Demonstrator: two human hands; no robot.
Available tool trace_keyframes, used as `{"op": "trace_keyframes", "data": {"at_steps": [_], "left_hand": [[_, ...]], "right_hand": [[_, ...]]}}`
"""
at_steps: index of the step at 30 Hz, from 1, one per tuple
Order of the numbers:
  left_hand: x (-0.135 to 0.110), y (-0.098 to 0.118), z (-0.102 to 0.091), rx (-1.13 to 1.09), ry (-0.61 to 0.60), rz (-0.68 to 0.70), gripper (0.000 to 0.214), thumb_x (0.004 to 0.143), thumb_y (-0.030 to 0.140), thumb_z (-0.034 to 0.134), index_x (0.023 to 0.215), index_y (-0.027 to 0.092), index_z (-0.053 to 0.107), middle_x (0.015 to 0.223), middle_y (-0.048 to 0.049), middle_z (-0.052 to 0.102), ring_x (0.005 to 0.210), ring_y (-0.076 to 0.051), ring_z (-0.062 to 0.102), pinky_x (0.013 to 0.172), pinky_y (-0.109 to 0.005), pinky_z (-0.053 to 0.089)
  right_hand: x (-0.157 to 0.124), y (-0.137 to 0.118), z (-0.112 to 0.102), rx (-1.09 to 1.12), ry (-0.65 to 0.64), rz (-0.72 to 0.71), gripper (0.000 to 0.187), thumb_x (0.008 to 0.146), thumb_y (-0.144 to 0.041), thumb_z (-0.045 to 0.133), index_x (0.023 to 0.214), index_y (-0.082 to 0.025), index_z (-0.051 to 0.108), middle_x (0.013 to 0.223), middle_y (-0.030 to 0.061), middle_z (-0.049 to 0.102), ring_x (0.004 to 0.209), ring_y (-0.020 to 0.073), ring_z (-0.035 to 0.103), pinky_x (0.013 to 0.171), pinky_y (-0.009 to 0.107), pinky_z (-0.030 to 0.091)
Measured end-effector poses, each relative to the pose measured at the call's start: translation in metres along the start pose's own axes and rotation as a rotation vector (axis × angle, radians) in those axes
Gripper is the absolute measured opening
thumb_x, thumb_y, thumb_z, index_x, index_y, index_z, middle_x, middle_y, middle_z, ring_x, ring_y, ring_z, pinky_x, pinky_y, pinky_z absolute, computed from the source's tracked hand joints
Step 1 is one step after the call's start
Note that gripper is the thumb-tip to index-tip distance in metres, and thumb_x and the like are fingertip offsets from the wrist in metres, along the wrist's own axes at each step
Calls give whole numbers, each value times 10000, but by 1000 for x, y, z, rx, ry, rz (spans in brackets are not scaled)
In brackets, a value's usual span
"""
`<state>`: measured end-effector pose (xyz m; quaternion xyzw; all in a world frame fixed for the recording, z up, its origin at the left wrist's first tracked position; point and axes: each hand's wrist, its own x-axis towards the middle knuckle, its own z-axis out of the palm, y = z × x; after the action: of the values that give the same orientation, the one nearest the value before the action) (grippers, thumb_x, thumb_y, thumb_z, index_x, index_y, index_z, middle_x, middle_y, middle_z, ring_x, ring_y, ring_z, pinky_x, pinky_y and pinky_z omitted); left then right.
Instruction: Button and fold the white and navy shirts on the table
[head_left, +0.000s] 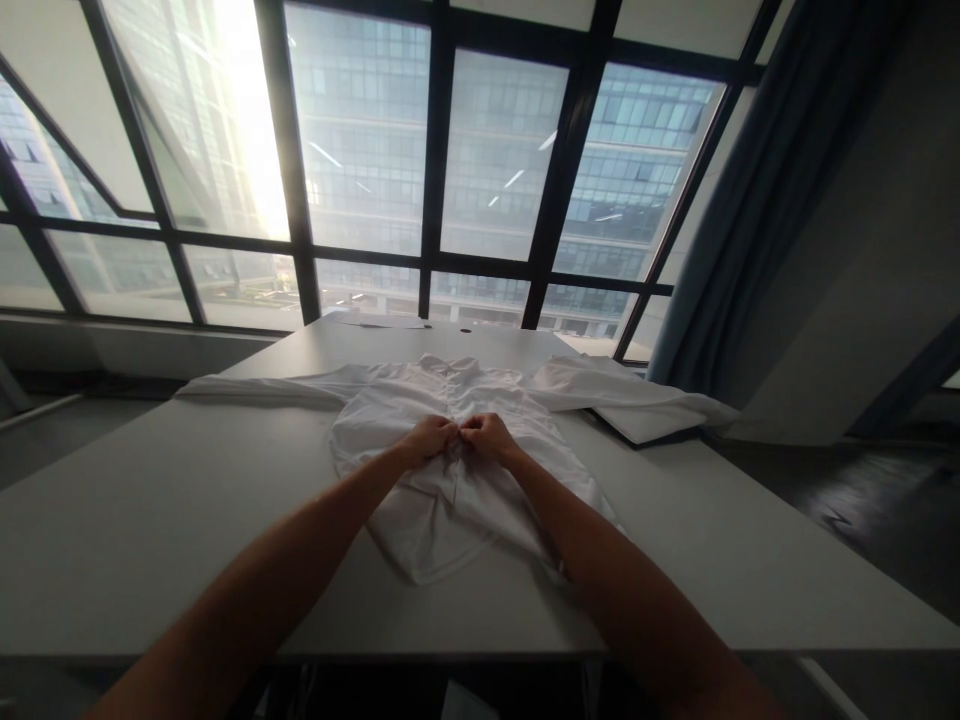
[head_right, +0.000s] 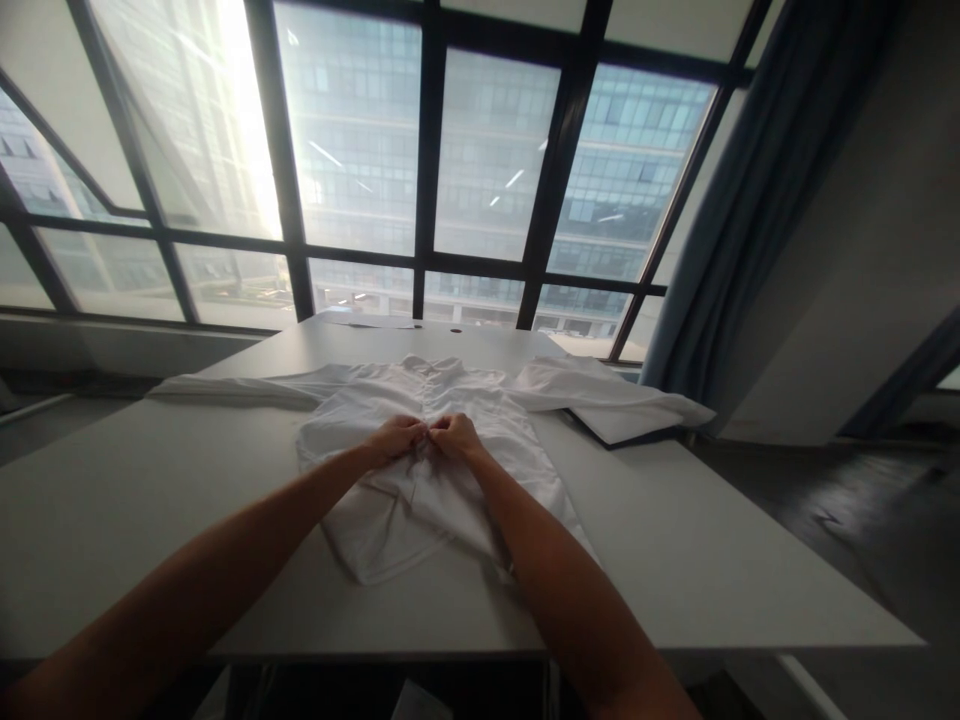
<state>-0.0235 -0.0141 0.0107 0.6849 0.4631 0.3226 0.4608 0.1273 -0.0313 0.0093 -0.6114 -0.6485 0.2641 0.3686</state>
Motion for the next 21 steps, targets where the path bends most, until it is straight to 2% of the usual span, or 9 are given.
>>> {"op": "trace_keyframes", "data": {"at_steps": [2,4,6,8,12,14,16,18,21], "left_hand": [[0,-1,-4,181,9,158,246,816,209,494,597,137,580,512,27,496,482,-87,416,492,-206,287],[0,-2,-6,372,75,251,212,834,213,506,707,128,654,642,-24,620,599,-127,529,569,-215,353],[-2,-2,-6,527,156,268,197,853,237,527,845,126,690,772,-72,687,711,-171,597,652,-235,397],[-6,-3,-5,610,183,250,221,866,261,542,969,130,688,863,-105,710,795,-209,631,727,-261,424],[-10,-5,-6,667,66,288,276,861,296,577,1077,153,671,1023,-136,703,990,-259,629,874,-301,434],[-9,-11,-10,745,-27,339,311,877,313,562,1133,165,660,1163,-149,666,1131,-275,577,982,-330,394],[-5,-20,-17,841,-119,371,371,921,313,499,1250,179,606,1337,-151,575,1268,-281,487,1068,-381,329],[1,-30,-25,919,-180,393,425,968,299,414,1366,187,511,1460,-149,461,1362,-278,389,1098,-433,296],[14,-37,-35,1026,-197,454,437,994,277,356,1407,179,459,1502,-149,404,1404,-259,328,1094,-442,310]], "right_hand": [[1,1,-2,110,-75,66,130,727,-176,558,634,-150,646,519,-16,606,465,97,533,460,183,381],[2,0,-3,171,-135,151,185,745,-188,543,570,-155,592,485,-13,580,408,79,475,403,181,332],[4,-1,-2,194,-160,231,224,773,-204,538,556,-155,565,485,2,582,385,72,460,372,181,304],[5,-1,0,227,-124,241,209,798,-201,535,601,-145,578,528,17,611,417,83,516,391,173,348],[5,1,-5,260,-34,153,158,837,-184,535,719,-132,627,642,30,674,540,115,626,532,193,484],[2,1,-14,151,-103,67,158,836,-213,574,738,-130,666,678,36,696,609,133,656,601,208,508],[-3,1,-25,-14,-250,-57,155,801,-282,660,809,-141,722,789,47,732,750,169,687,705,230,522],[-9,-1,-34,-172,-414,-140,353,706,-388,771,990,-180,747,1065,66,726,997,228,666,873,273,503],[-11,-1,-40,-317,-539,-154,790,593,-535,828,1299,-250,618,1483,71,446,1341,290,433,1112,354,335]]}}
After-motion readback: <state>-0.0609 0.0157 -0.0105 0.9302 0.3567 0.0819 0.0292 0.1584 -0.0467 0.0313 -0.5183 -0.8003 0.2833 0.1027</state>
